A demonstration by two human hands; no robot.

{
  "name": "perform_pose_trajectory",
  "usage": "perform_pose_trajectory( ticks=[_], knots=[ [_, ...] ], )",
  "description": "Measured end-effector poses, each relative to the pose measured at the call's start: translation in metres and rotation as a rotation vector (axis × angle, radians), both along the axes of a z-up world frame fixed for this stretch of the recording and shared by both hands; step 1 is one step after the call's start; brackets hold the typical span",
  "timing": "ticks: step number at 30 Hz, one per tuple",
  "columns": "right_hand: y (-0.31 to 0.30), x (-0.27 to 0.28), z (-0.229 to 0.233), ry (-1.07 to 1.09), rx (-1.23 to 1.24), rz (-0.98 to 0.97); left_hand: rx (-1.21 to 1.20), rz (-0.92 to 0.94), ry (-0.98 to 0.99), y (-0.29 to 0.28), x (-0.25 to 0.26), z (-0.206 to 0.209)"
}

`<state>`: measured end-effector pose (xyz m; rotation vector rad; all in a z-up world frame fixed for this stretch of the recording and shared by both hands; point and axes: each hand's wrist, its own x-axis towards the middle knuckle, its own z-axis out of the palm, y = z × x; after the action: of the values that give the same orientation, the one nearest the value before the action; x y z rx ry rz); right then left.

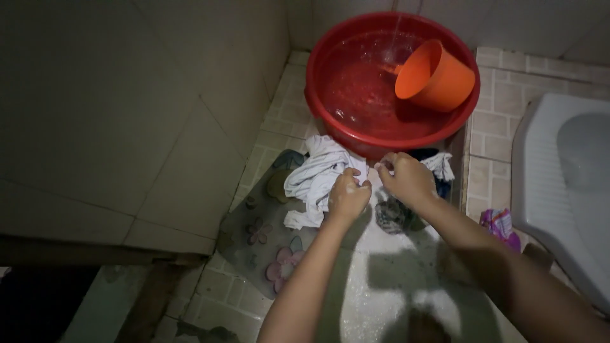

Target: Scrub the floor and a floor mat in a bathroom.

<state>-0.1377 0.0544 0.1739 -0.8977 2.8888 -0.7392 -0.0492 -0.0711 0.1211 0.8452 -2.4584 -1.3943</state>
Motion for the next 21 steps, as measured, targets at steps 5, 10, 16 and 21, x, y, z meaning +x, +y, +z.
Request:
perform_pose_trajectory(
  ticks=[5,10,16,21],
  knots=[
    [0.002,-0.034,0.008,0.048,-0.087,-0.001,0.003,0.011,0.076,0.011,-0.026,0.0],
    [0.011,-0.061,0.029,0.0,-0.066,-0.09,-0.003,0.057,0.162,0.028,-0.063,0.004],
    [0.027,-0.095,0.032,-0.041,-0.087,-0.12,0.084,0.045,0.193,0.041,-0.091,0.028],
    [0.039,-0.133,0.03,-0.011,-0.149,-0.149,0.058,0.059,0.143,0.051,-0.111,0.048]
  ],
)
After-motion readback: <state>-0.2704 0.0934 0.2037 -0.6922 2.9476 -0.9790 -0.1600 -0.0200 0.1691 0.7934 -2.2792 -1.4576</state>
